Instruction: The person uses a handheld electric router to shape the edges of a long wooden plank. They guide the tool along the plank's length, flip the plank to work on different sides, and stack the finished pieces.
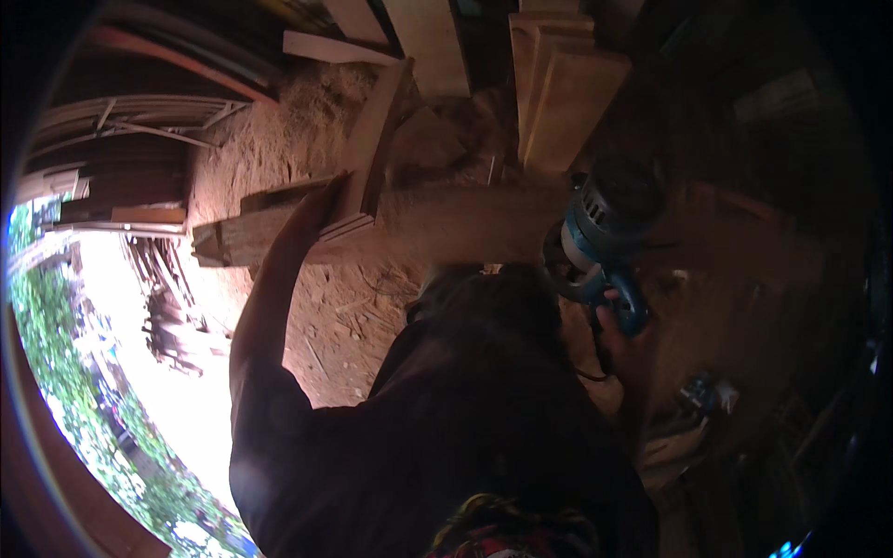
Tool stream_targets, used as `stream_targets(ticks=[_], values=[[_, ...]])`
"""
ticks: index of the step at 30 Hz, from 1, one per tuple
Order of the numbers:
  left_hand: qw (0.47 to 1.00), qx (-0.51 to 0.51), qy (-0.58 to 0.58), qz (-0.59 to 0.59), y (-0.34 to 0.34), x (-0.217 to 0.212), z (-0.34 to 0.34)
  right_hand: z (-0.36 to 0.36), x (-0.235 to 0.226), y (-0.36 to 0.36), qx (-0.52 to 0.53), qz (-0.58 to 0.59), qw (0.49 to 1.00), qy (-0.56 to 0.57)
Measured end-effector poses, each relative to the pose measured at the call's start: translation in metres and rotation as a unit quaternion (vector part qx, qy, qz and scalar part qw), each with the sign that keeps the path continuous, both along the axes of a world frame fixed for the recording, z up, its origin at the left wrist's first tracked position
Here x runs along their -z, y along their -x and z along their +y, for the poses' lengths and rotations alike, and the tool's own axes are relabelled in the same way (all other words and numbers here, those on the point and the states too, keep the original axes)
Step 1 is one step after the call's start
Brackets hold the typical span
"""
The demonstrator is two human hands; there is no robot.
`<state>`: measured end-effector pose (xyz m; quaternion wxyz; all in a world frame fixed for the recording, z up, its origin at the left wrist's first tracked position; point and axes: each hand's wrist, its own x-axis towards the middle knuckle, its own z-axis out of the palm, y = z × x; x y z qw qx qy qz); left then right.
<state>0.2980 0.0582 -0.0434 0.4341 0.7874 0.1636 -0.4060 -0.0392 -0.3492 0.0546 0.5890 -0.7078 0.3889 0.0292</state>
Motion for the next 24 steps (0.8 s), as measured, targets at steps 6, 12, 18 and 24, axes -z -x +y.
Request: stream_targets(ticks=[6, 12, 18, 24], values=[[0.984, 0.133, 0.012, 0.121, -0.131, 0.09, -0.027, 0.041, -0.007, -0.017, 0.094, 0.057, 0.993, 0.031], [0.966, -0.022, 0.148, 0.212, -0.235, 0.25, 0.023, 0.074, -0.003, -0.031, 0.202, 0.153, 0.967, -0.014], [0.909, 0.03, 0.377, 0.177, -0.328, 0.245, -0.006, 0.104, -0.025, -0.047, 0.272, 0.105, 0.956, -0.042], [0.848, -0.301, 0.414, 0.141, -0.342, 0.144, -0.096, 0.122, -0.013, -0.051, 0.291, 0.106, 0.951, 0.003]])
